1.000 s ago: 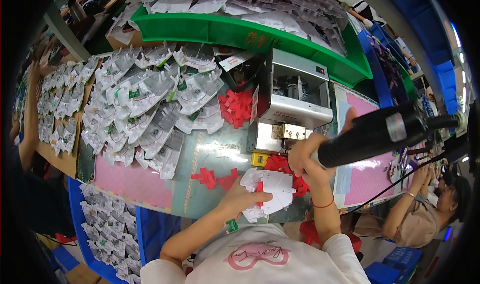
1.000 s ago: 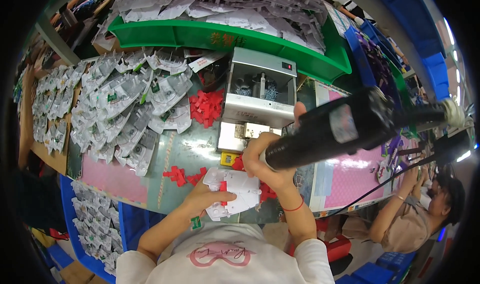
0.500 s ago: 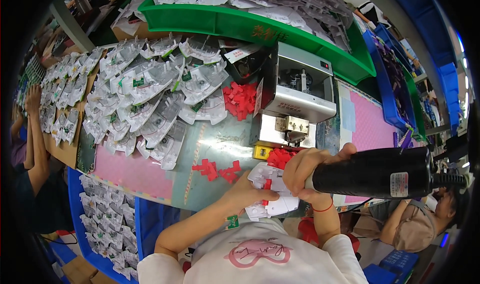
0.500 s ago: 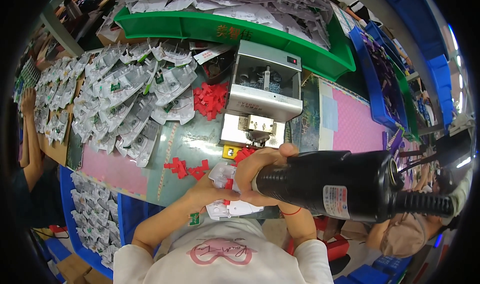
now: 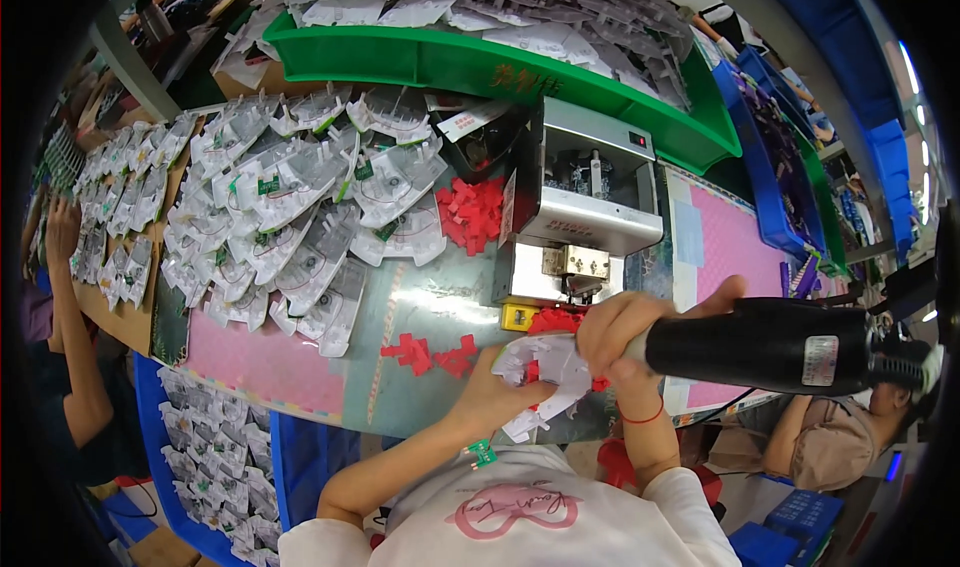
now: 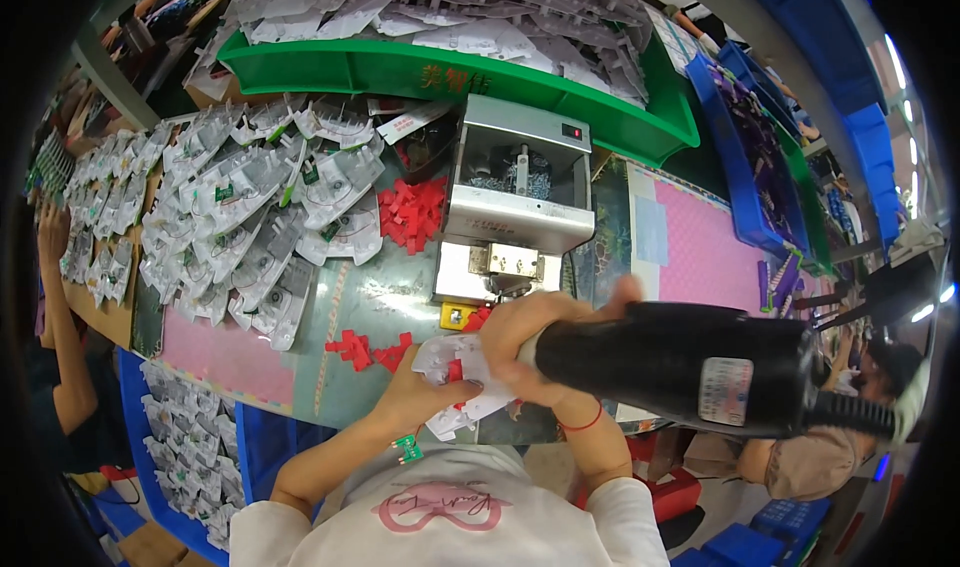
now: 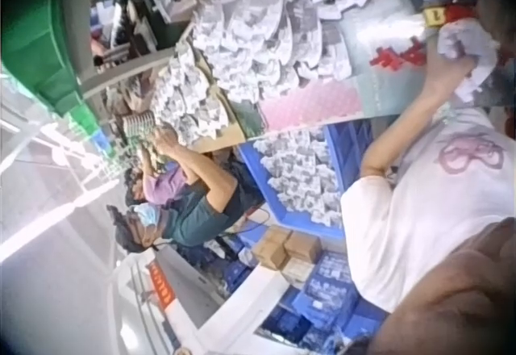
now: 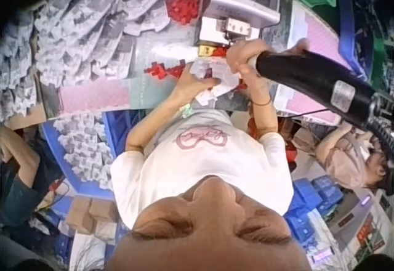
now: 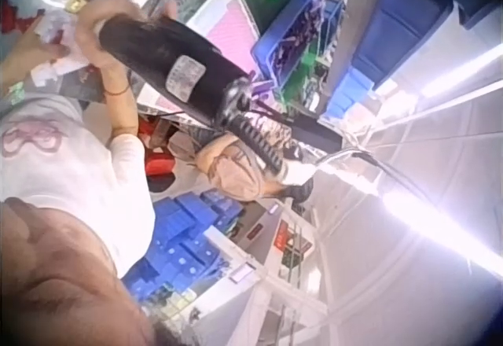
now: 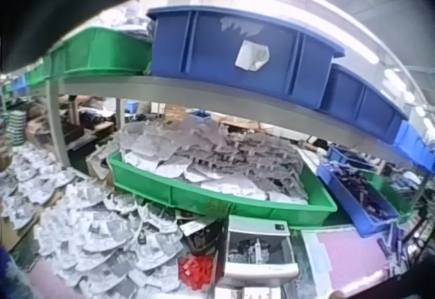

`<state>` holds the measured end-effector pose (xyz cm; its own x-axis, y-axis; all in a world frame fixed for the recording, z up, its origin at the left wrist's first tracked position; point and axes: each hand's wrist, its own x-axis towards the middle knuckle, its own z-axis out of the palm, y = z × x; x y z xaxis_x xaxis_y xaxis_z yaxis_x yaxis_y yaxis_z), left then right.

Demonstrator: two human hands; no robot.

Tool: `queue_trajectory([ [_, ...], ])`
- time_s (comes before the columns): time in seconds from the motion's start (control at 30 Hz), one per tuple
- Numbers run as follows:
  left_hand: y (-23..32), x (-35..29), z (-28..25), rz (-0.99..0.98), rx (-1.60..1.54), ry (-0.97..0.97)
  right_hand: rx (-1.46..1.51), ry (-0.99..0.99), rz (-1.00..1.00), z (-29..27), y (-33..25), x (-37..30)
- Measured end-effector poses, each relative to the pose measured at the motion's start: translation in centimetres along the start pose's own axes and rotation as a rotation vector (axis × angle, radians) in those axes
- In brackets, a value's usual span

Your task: Assembling small red plastic parts into white housing components using an electric screwdriver in a factory setting.

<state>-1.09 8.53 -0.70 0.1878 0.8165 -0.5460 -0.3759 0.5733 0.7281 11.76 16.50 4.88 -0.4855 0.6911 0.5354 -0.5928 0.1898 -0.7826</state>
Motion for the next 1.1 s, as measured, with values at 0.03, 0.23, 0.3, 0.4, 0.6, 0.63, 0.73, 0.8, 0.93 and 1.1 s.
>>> queue_trajectory([
  [0.03,-0.5,0.2,-0.3,0.015,-0.017,0.013,-0.116,0.090,-0.026,-0.5,-0.1,0.0],
  [0.23,0.6,0.3,-1.2,0.056,-0.040,-0.057,-0.429,0.211,-0.032,-2.3,0.5,0.8],
  [0.3,0.7,0.2,-1.2,0.089,-0.078,-0.063,-0.427,0.302,-0.009,-2.4,1.2,0.5],
  [0.4,0.3,0.2,-1.4,0.083,-0.110,-0.042,-0.469,0.343,0.024,-1.9,1.5,0.4],
  [0.6,0.0,0.5,-1.5,0.057,-0.165,-0.003,-0.392,0.342,0.100,-0.1,0.2,-0.3],
  [0.63,0.2,0.4,-1.4,0.054,-0.166,-0.003,-0.394,0.308,0.046,0.1,-0.3,0.1],
  [0.73,0.6,0.1,-1.3,0.052,-0.177,-0.003,-0.394,0.255,-0.054,-0.2,-0.5,0.8],
  [0.8,0.7,0.1,-1.2,0.056,-0.190,-0.002,-0.421,0.245,-0.094,-0.4,-0.4,1.2],
  [0.93,0.4,0.3,-1.2,0.061,-0.210,-0.013,-0.485,0.320,-0.101,-1.3,1.1,1.1],
  [1.1,1.0,0.2,-1.1,0.006,-0.225,0.023,-0.452,0.367,0.066,-2.2,1.6,-0.1],
])
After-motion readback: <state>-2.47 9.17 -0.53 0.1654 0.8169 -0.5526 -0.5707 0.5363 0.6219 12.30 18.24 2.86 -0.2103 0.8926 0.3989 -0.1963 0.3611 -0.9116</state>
